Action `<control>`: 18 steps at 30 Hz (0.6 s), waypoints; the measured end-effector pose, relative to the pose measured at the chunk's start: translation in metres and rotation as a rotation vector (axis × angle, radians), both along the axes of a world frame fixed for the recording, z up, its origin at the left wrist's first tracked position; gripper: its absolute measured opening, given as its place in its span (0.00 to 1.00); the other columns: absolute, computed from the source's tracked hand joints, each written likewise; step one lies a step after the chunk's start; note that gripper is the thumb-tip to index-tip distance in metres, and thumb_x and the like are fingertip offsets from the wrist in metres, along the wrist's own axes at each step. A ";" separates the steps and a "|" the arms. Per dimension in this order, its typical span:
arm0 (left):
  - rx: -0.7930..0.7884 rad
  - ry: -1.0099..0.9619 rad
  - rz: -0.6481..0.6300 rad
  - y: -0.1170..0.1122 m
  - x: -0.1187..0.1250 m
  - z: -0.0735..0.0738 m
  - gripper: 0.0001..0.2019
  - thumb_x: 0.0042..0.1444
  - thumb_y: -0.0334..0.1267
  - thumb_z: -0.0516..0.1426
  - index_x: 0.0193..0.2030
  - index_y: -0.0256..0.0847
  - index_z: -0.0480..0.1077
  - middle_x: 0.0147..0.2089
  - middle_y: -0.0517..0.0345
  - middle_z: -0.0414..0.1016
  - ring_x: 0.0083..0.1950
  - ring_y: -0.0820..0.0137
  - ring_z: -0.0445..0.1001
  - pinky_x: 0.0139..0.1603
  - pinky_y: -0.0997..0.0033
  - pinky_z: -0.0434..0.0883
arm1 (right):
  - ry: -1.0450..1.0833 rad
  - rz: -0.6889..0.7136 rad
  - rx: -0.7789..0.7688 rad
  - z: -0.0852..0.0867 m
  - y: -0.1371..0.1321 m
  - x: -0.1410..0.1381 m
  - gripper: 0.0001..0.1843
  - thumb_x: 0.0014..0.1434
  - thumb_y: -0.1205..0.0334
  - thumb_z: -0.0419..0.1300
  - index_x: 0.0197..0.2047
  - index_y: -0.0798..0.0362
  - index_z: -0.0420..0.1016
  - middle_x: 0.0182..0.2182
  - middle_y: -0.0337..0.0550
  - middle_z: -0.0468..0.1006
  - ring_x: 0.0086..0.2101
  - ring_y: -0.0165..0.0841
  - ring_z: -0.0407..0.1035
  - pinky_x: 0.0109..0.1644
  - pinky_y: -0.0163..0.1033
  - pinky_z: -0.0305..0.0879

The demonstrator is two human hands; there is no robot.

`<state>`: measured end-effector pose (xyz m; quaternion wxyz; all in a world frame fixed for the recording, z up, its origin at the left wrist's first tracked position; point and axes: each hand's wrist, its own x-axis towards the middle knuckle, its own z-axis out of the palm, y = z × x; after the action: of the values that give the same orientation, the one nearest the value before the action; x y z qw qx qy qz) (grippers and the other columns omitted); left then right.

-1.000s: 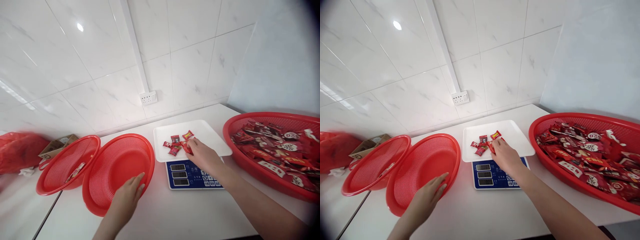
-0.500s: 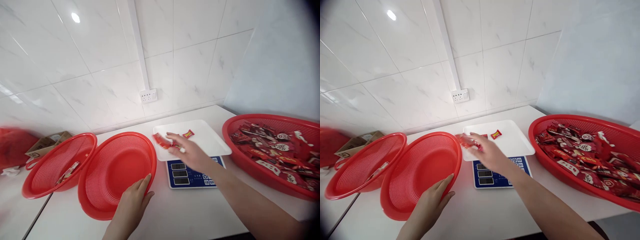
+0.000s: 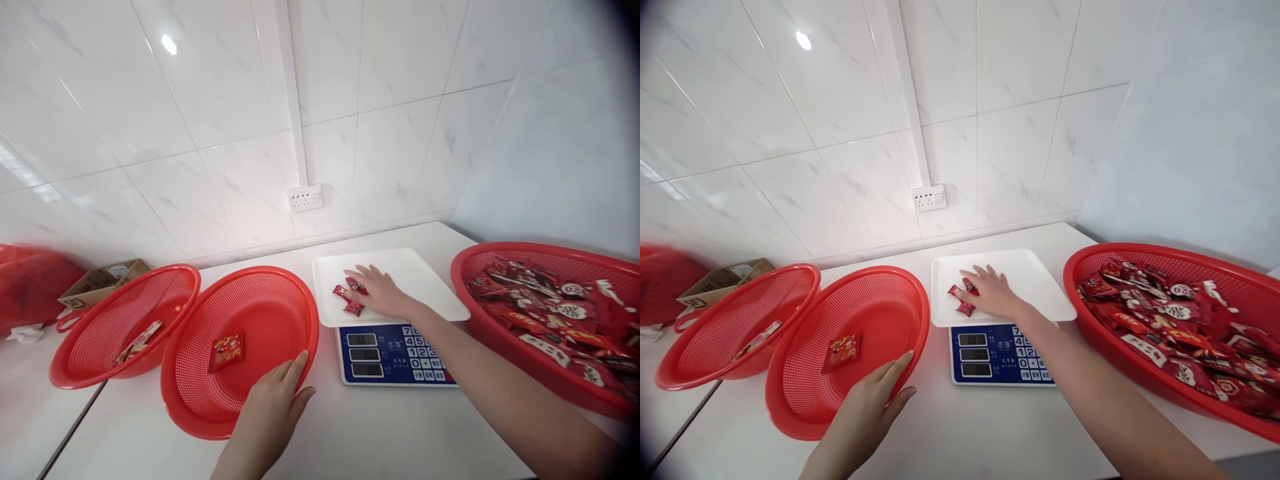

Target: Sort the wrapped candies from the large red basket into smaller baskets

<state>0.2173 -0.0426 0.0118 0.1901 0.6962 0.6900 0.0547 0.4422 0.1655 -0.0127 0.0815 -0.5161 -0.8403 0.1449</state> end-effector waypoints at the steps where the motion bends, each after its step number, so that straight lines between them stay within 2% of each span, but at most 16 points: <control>1: -0.001 0.001 0.001 0.000 0.000 0.000 0.24 0.63 0.42 0.47 0.66 0.45 0.58 0.61 0.51 0.69 0.58 0.60 0.70 0.56 0.60 0.68 | -0.002 0.079 0.030 -0.001 -0.005 -0.005 0.40 0.58 0.32 0.44 0.68 0.43 0.54 0.68 0.50 0.48 0.66 0.57 0.37 0.63 0.67 0.40; 3: -0.001 0.004 0.001 -0.001 0.001 0.000 0.24 0.63 0.41 0.48 0.66 0.45 0.58 0.61 0.51 0.69 0.58 0.60 0.70 0.55 0.60 0.69 | -0.008 0.198 0.084 -0.002 -0.013 -0.013 0.37 0.57 0.33 0.48 0.65 0.42 0.60 0.67 0.48 0.52 0.66 0.55 0.38 0.63 0.64 0.42; 5: -0.003 0.005 0.001 -0.002 0.001 0.001 0.24 0.64 0.42 0.48 0.66 0.45 0.57 0.60 0.51 0.70 0.57 0.60 0.70 0.55 0.61 0.69 | -0.004 0.265 0.144 -0.002 -0.016 -0.017 0.31 0.59 0.37 0.49 0.60 0.43 0.67 0.62 0.49 0.61 0.63 0.51 0.49 0.61 0.59 0.49; 7: -0.002 0.004 -0.004 -0.003 0.001 0.000 0.24 0.64 0.42 0.48 0.66 0.45 0.57 0.60 0.51 0.70 0.57 0.60 0.70 0.55 0.61 0.69 | -0.006 0.292 0.205 -0.002 -0.013 -0.017 0.25 0.63 0.43 0.48 0.54 0.47 0.72 0.54 0.50 0.69 0.55 0.44 0.61 0.56 0.52 0.58; 10: 0.006 -0.003 -0.009 -0.003 0.001 -0.001 0.24 0.64 0.43 0.48 0.66 0.45 0.56 0.60 0.50 0.69 0.57 0.59 0.70 0.55 0.60 0.69 | -0.032 0.289 0.278 -0.002 -0.006 -0.012 0.21 0.66 0.50 0.46 0.47 0.52 0.74 0.44 0.49 0.73 0.44 0.39 0.67 0.47 0.44 0.63; 14: 0.025 -0.008 -0.028 -0.004 0.000 -0.001 0.24 0.64 0.43 0.48 0.66 0.45 0.56 0.59 0.49 0.70 0.56 0.59 0.71 0.54 0.58 0.69 | 0.038 0.166 0.259 -0.004 0.003 -0.007 0.19 0.65 0.52 0.45 0.43 0.53 0.73 0.39 0.47 0.74 0.42 0.38 0.67 0.41 0.40 0.63; 18: 0.032 0.002 -0.057 -0.004 -0.001 0.000 0.24 0.63 0.43 0.48 0.66 0.46 0.56 0.57 0.49 0.72 0.54 0.58 0.72 0.52 0.58 0.70 | 0.352 -0.058 0.105 0.006 0.002 -0.024 0.19 0.63 0.48 0.48 0.38 0.53 0.72 0.29 0.41 0.75 0.31 0.33 0.70 0.37 0.37 0.63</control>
<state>0.2165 -0.0469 0.0114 0.1796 0.7188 0.6690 0.0596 0.4187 0.1680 -0.0071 0.2585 -0.5019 -0.8041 0.1863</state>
